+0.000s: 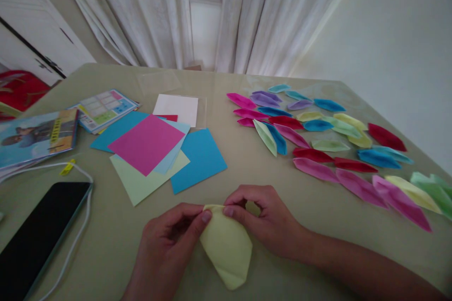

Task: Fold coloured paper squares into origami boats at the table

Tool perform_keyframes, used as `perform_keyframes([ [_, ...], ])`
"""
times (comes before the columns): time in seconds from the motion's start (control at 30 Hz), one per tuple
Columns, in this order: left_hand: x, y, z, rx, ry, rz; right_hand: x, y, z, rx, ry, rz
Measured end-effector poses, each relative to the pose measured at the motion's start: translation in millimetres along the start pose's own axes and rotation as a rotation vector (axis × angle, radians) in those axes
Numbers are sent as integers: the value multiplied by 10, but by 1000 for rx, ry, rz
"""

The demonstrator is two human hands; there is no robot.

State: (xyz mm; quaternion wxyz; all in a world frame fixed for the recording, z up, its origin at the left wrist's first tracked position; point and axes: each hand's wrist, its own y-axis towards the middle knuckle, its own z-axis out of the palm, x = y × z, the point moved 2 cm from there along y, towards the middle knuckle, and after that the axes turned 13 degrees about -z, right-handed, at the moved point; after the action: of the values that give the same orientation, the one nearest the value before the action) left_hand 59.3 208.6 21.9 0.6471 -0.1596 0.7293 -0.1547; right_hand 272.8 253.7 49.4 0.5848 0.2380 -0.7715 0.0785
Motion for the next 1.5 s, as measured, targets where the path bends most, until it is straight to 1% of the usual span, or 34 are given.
perform_keyframes([
  [0.13,3,25,-3,-1,18,6,-23,-5,3,-10,-32,-2],
  [0.23,15,53,0,10,4,-4,-36,0,9,16,-27,4],
  [0.3,26,72,19,78,-27,-52,-42,11,8,14,-24,1],
  [0.4,30,80,51,190,-37,-94,-59,20,3,-56,26,27],
  [0.47,26,73,51,190,-9,-72,-72,17,11,-63,82,42],
  [0.57,41,63,45,190,15,-81,-104,9,27,-18,129,74],
  [0.63,58,64,38,189,13,-62,-145,16,18,-46,193,134],
  [0.67,62,68,28,162,30,-10,-170,26,8,-77,244,170],
  [0.7,61,72,15,122,75,86,-196,39,-3,-113,308,207],
  [0.8,48,61,-19,11,364,526,-264,81,-30,-205,485,304],
  [0.83,49,52,-27,-21,472,657,-281,90,-30,-210,529,329],
  [0.87,53,45,-37,-55,558,754,-295,95,-25,-200,563,349],
  [0.9,54,40,-49,-85,612,815,-305,95,-17,-177,583,364],
  [0.93,52,37,-62,-103,637,842,-313,91,-6,-141,590,374],
  [1.0,31,28,-83,-76,620,861,-323,79,16,-56,575,383],
  [1.07,-7,12,-96,-23,554,845,-315,71,15,4,513,351],
  [1.1,-25,4,-101,-20,524,797,-298,71,1,12,460,310],
  [1.13,-38,-2,-105,-36,492,717,-271,73,-22,2,401,250],
  [1.2,-42,-19,-98,-89,402,497,-181,72,-83,-54,307,85],
  [1.27,-16,-47,-61,-116,269,296,-71,52,-128,-83,280,-63],
  [1.3,2,-63,-31,-111,193,232,-23,36,-137,-73,279,-101],
  [1.33,22,-77,5,-93,127,190,15,18,-138,-64,269,-115],
  [1.4,59,-100,71,-64,32,158,64,-16,-126,-72,217,-113],
  [1.43,75,-109,94,-64,6,165,77,-30,-114,-82,178,-112],
  [1.5,100,-121,108,-104,-16,211,90,-51,-83,-81,97,-123],
])
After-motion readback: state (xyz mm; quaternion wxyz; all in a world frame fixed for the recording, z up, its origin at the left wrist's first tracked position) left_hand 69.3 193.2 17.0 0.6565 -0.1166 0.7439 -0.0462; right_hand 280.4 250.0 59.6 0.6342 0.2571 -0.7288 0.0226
